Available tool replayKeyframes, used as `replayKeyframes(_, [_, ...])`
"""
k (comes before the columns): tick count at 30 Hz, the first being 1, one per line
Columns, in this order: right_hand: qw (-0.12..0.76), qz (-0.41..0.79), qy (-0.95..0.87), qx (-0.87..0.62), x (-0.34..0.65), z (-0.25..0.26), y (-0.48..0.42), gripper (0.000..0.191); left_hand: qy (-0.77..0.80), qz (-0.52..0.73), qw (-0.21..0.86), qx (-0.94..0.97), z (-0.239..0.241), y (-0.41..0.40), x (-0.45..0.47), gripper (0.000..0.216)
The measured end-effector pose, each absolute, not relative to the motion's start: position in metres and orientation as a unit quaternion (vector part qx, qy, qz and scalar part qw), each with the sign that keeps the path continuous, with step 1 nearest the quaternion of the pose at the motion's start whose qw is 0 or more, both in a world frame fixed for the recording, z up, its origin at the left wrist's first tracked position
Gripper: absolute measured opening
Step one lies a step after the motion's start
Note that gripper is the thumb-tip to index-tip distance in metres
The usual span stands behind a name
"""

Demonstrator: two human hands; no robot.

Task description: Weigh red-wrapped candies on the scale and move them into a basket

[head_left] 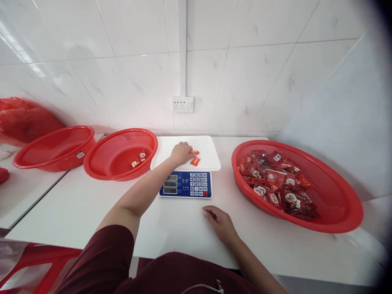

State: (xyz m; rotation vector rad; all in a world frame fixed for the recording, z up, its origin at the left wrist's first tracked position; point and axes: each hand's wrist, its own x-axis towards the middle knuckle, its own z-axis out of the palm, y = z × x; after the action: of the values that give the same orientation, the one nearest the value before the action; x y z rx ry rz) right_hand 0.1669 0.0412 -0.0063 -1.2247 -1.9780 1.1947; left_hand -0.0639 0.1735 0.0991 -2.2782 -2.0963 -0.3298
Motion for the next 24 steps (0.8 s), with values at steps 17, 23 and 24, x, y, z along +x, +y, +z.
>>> replayKeyframes(17, [0.257, 0.441, -0.736, -0.445, 0.167, 0.001, 0.042, 0.022, -0.81, -0.153, 0.141, -0.548, 0.138, 0.093, -0.149, 0.037])
replayKeyframes(23, [0.269, 0.441, -0.73, -0.447, 0.166, -0.002, 0.042, 0.023, -0.677, -0.172, 0.022, -0.716, 0.107, 0.114, -0.074, 0.035])
replayKeyframes(24, [0.272, 0.442, -0.728, -0.447, 0.167, -0.003, 0.041, 0.022, -0.667, -0.165, 0.015, -0.726, 0.105, 0.119, -0.062, 0.036])
